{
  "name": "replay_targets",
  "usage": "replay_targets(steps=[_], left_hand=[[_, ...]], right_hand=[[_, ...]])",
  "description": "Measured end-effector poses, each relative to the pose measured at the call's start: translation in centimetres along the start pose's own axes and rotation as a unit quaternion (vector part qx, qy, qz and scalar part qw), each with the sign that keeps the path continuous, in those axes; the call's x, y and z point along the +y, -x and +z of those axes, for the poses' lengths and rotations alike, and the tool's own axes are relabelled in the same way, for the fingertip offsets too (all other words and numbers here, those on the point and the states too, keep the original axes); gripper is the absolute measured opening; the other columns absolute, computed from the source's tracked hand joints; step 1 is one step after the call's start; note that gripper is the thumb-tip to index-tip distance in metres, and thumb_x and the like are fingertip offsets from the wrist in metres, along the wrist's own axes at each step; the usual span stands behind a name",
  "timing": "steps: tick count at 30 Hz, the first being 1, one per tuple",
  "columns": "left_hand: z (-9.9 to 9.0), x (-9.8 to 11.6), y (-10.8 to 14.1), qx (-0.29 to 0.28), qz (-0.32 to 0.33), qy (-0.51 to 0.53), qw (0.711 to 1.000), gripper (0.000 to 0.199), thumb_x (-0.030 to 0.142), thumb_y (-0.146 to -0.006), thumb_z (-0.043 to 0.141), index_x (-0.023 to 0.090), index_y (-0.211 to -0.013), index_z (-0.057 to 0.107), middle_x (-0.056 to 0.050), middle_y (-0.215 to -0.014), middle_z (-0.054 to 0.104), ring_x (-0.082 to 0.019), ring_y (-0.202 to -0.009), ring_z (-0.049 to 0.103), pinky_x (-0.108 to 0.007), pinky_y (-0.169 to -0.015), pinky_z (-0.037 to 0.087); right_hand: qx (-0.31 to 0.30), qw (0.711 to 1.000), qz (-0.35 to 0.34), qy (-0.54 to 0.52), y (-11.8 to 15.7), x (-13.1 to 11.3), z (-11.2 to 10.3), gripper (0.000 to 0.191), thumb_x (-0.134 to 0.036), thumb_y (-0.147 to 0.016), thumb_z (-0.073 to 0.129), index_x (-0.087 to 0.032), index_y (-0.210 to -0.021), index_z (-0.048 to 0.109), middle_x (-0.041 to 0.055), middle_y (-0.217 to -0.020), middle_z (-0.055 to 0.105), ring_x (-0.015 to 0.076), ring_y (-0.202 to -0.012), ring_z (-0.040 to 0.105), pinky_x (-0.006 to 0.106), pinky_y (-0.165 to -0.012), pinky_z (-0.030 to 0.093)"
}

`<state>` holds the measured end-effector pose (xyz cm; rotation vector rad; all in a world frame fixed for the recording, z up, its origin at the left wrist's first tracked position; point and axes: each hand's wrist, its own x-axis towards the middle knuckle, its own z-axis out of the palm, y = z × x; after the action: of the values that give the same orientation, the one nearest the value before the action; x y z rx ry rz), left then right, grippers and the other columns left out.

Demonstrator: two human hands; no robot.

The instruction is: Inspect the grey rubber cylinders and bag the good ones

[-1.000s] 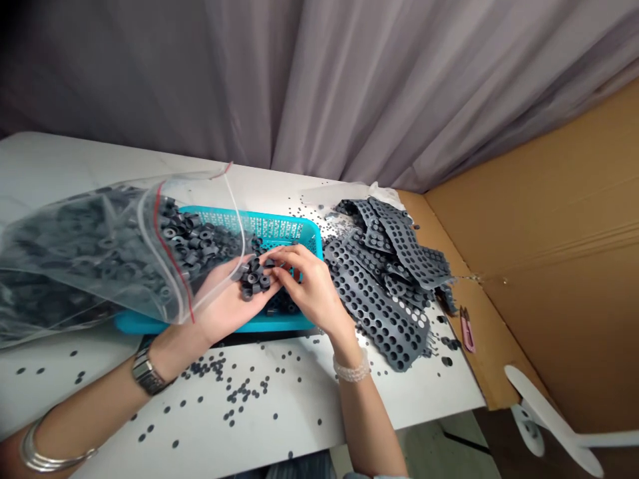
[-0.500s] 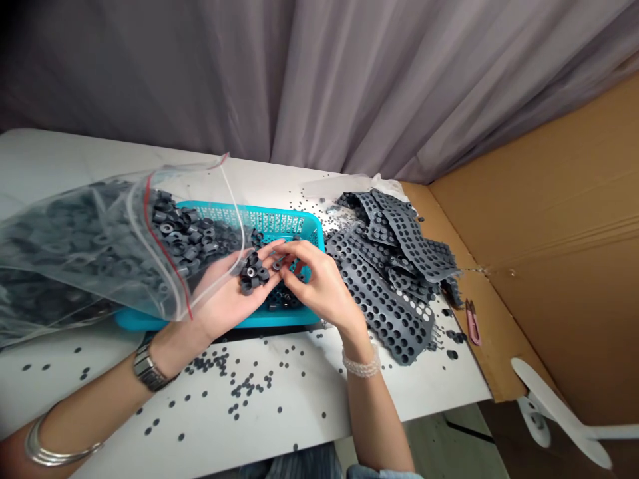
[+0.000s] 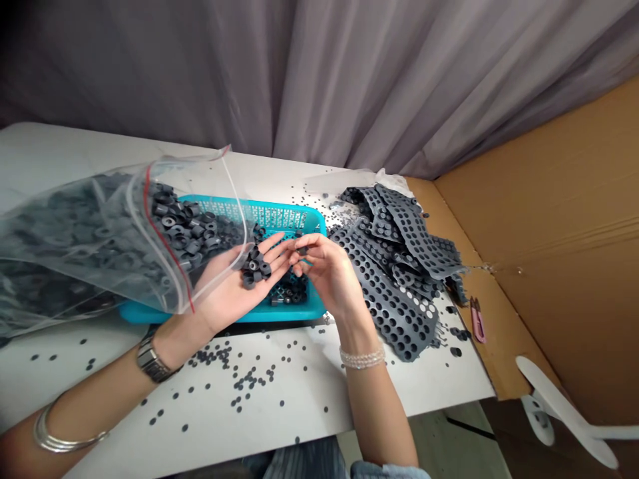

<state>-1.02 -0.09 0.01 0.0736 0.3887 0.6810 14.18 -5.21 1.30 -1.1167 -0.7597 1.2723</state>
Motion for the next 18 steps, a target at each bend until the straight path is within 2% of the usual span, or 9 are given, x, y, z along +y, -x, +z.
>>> replay_targets(steps=[1,3,7,10,12,14,18], left_hand=[[-0.1,0.1,0.0,-0.002,-0.001,-0.002,1.0,0.056,0.02,-0.087,0.044,0.004,-0.141,0.04,-0.017,-0.139,0.054,-0.021,-0.127,0.052,-0.032,-0.104,0.044],[-0.4,0.2,-0.2,-0.008,-0.001,-0.014,1.0,0.055,0.019,-0.088,0.042,0.005,-0.141,0.04,-0.016,-0.139,0.054,-0.021,-0.128,0.051,-0.031,-0.103,0.045],[-0.8,0.4,-0.4,-0.012,0.001,-0.053,0.999,0.053,0.017,-0.088,0.041,0.012,-0.141,0.042,-0.011,-0.139,0.055,-0.019,-0.127,0.051,-0.028,-0.097,0.049],[-0.6,0.4,-0.4,-0.011,0.0,-0.063,0.998,0.054,0.017,-0.089,0.039,0.014,-0.142,0.041,-0.009,-0.14,0.055,-0.019,-0.128,0.051,-0.029,-0.097,0.049],[-0.4,0.4,-0.3,-0.013,0.006,-0.061,0.998,0.055,0.016,-0.089,0.038,0.011,-0.143,0.039,-0.011,-0.14,0.054,-0.018,-0.128,0.05,-0.028,-0.098,0.048],[-0.3,0.3,-0.2,-0.012,0.012,-0.053,0.998,0.056,0.015,-0.088,0.038,0.01,-0.144,0.037,-0.012,-0.14,0.054,-0.018,-0.128,0.05,-0.029,-0.1,0.047],[-0.1,0.1,-0.1,-0.004,0.008,-0.018,1.0,0.058,0.019,-0.087,0.038,0.008,-0.144,0.036,-0.013,-0.136,0.057,-0.02,-0.127,0.052,-0.031,-0.103,0.045]], right_hand=[[0.0,1.0,0.008,0.007,0.1,0.0,0.2,0.009,-0.022,-0.079,0.054,-0.019,-0.078,0.062,0.0026,-0.083,0.058,0.0123,-0.068,0.053,0.028,-0.061,0.041],[-0.002,0.995,-0.003,0.097,0.3,0.1,0.7,0.01,-0.028,-0.082,0.058,-0.019,-0.079,0.062,-0.0002,-0.074,0.054,0.0107,-0.062,0.045,0.027,-0.057,0.036],[-0.035,0.941,-0.044,0.335,0.7,0.2,1.6,0.019,-0.032,-0.079,0.068,-0.019,-0.093,0.067,-0.0056,-0.063,0.038,0.0102,-0.06,0.037,0.026,-0.058,0.031],[-0.049,0.919,-0.061,0.387,0.9,0.3,1.7,0.021,-0.03,-0.08,0.068,-0.019,-0.097,0.069,-0.0054,-0.063,0.039,0.01,-0.06,0.037,0.026,-0.058,0.031],[-0.038,0.916,-0.073,0.392,0.8,0.3,1.5,0.018,-0.03,-0.082,0.064,-0.018,-0.095,0.07,-0.0038,-0.065,0.047,0.0101,-0.06,0.038,0.026,-0.058,0.032],[-0.024,0.929,-0.075,0.361,0.6,0.3,1.3,0.017,-0.031,-0.084,0.063,-0.018,-0.092,0.07,-0.0019,-0.07,0.054,0.0101,-0.061,0.041,0.026,-0.059,0.033],[-0.018,0.988,-0.006,0.151,0.2,0.3,0.6,0.013,-0.032,-0.082,0.062,-0.02,-0.086,0.063,-0.0023,-0.07,0.053,0.0086,-0.055,0.038,0.025,-0.052,0.03]])
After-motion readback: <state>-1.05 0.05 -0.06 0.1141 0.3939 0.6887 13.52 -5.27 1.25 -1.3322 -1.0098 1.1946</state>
